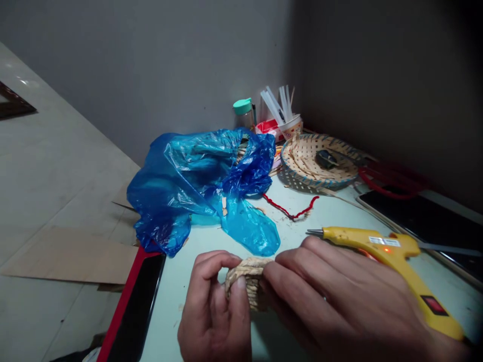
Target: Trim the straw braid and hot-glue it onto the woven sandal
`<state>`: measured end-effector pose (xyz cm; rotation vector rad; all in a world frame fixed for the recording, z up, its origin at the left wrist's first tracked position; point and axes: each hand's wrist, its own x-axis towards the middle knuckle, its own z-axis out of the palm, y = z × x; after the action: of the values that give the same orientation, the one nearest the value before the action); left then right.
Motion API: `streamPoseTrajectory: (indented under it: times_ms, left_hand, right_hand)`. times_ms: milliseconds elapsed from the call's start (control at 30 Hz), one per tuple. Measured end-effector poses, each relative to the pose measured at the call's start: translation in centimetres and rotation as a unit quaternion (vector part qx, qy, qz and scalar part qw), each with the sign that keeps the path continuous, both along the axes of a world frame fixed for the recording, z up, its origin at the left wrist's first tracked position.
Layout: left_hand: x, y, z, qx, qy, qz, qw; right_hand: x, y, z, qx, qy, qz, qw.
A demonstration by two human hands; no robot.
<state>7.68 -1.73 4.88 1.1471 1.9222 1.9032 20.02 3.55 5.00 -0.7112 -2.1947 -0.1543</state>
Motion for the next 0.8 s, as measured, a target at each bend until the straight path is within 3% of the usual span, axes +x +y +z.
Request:
streamPoseTrajectory:
  times_ms: [367,667,800]
  left_hand:
    - [0.22,-0.08,-0.29,-0.013,0.062,0.012,0.998]
    - [0.79,-0.21,0.17,-0.077,-0.025,-0.021,0.996]
    - [0.25,-0.42,-0.46,-0.084,-0.007,-0.038,0.996]
  right_hand:
    - [0.23,0.03,-0.32,-0.022,0.021,0.015,0.999]
    - [-0.15,0.26,-0.49,-0.055,0.053,-0.002,0.997]
    - [0.03,0.21,-0.65,-0.062,0.051,-0.001,0.997]
